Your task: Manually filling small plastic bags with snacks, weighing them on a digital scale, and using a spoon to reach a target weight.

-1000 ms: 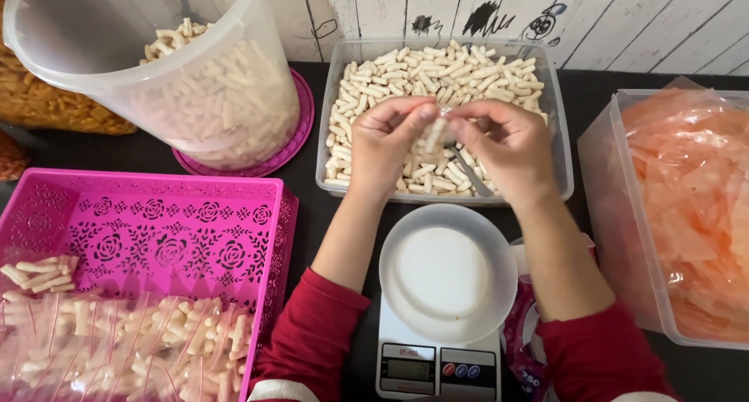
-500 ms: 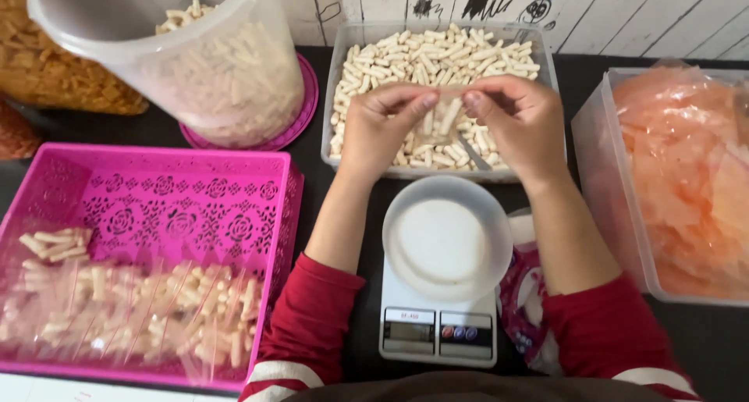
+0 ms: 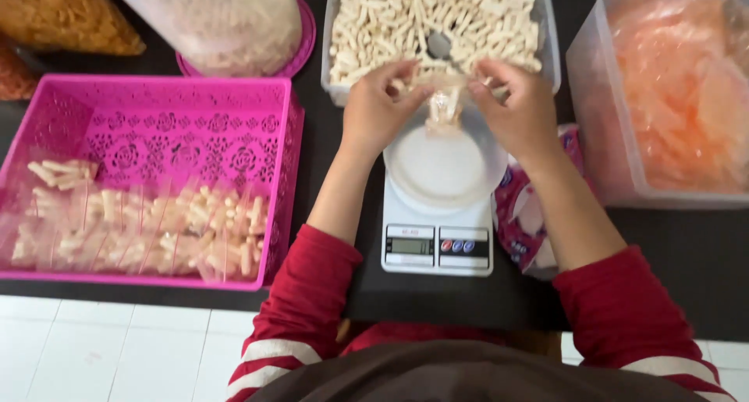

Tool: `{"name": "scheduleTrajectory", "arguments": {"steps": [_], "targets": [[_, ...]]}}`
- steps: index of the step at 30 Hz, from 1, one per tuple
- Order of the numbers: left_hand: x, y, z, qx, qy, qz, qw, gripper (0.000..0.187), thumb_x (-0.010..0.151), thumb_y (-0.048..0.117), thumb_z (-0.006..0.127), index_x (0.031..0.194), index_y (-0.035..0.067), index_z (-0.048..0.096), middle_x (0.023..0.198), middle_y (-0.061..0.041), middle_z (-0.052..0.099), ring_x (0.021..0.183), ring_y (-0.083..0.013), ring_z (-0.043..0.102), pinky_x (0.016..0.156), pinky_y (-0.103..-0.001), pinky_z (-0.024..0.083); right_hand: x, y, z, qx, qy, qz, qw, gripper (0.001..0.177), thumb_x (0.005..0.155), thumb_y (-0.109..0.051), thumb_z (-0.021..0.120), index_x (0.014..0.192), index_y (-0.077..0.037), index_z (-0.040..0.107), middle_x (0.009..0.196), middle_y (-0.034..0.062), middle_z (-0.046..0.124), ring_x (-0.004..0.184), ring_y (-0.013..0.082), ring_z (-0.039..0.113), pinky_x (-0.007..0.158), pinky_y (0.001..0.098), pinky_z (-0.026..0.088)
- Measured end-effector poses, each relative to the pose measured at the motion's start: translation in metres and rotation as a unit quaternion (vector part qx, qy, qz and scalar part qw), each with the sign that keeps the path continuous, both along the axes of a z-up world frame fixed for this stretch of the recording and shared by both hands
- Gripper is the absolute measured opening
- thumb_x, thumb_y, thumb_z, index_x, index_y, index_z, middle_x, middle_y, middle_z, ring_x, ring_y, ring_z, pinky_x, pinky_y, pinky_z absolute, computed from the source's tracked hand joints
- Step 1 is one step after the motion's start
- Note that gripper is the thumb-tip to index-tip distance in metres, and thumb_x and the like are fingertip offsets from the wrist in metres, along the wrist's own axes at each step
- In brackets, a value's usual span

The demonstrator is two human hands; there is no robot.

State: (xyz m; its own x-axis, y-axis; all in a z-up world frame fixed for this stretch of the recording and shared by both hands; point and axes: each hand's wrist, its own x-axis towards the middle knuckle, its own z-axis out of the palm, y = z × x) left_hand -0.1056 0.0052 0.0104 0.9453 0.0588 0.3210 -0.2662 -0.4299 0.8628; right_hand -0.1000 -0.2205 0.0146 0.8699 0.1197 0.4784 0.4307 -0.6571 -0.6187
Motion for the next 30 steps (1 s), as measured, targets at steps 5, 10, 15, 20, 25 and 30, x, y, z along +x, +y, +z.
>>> {"name": "scheduleTrajectory", "arguments": {"steps": [5,10,15,20,25,30], "targets": [[-0.05,0.016,0.023,0.003,-0.041,0.028,0.999,0.05,0.087,0.042,0.073,0.129,0.017,0.062,0.118,-0.003,0.071,0.093,-0.0132,0.068,0.078,-0.026,0.058,-0.079,0.001,0.055,-0.037,-0.005,-0.003,0.999,0.048,0.104,-0.021,0.058,0.144,0.004,0.048,0.144,0.0203,0.051,0.121,0.0327,0.054,0.096,0.0458,0.048],[-0.08,0.029,0.025,-0.036,-0.078,0.032,0.996,0.041,0.092,0.033,0.07,0.127,0.013,0.064,0.119,-0.004,0.072,0.097,-0.0129,0.067,0.085,-0.026,0.056,-0.11,-0.022,0.042,0.036,-0.092,0.013,0.995,0.032,0.108,-0.007,0.058,0.136,0.008,0.058,0.137,0.0219,0.058,0.118,0.0309,0.058,0.098,0.0407,0.049],[-0.093,0.023,0.022,-0.057,-0.002,0.05,0.997,0.037,0.09,0.036,0.07,0.122,0.02,0.067,0.114,0.005,0.072,0.087,-0.0063,0.065,0.08,-0.024,0.048,-0.127,-0.029,0.031,0.106,-0.085,0.009,0.991,0.023,0.112,-0.007,0.057,0.128,0.009,0.06,0.132,0.0237,0.061,0.12,0.0314,0.06,0.1,0.0381,0.051],[-0.09,0.018,0.02,-0.059,-0.007,0.046,0.997,0.033,0.09,0.036,0.069,0.12,0.022,0.067,0.116,0.006,0.072,0.085,-0.0052,0.066,0.079,-0.024,0.047,-0.132,-0.035,0.027,0.112,-0.071,0.014,0.991,0.021,0.112,-0.008,0.056,0.125,0.009,0.062,0.132,0.0252,0.06,0.124,0.0322,0.059,0.099,0.0373,0.051],[-0.089,0.017,0.022,-0.059,-0.008,0.044,0.997,0.032,0.091,0.036,0.069,0.12,0.022,0.067,0.115,0.007,0.072,0.086,-0.005,0.066,0.081,-0.026,0.046,-0.134,-0.035,0.031,0.11,-0.059,-0.002,0.992,0.017,0.111,-0.003,0.056,0.123,0.008,0.063,0.13,0.0233,0.062,0.122,0.031,0.061,0.097,0.0363,0.052],[-0.089,0.017,0.023,-0.058,-0.001,0.044,0.997,0.032,0.09,0.037,0.068,0.119,0.022,0.067,0.116,0.007,0.073,0.086,-0.0053,0.066,0.079,-0.026,0.046,-0.133,-0.035,0.03,0.112,-0.064,0.001,0.992,0.015,0.112,-0.002,0.057,0.12,0.007,0.065,0.13,0.0234,0.063,0.123,0.0314,0.061,0.097,0.0359,0.053]]}}
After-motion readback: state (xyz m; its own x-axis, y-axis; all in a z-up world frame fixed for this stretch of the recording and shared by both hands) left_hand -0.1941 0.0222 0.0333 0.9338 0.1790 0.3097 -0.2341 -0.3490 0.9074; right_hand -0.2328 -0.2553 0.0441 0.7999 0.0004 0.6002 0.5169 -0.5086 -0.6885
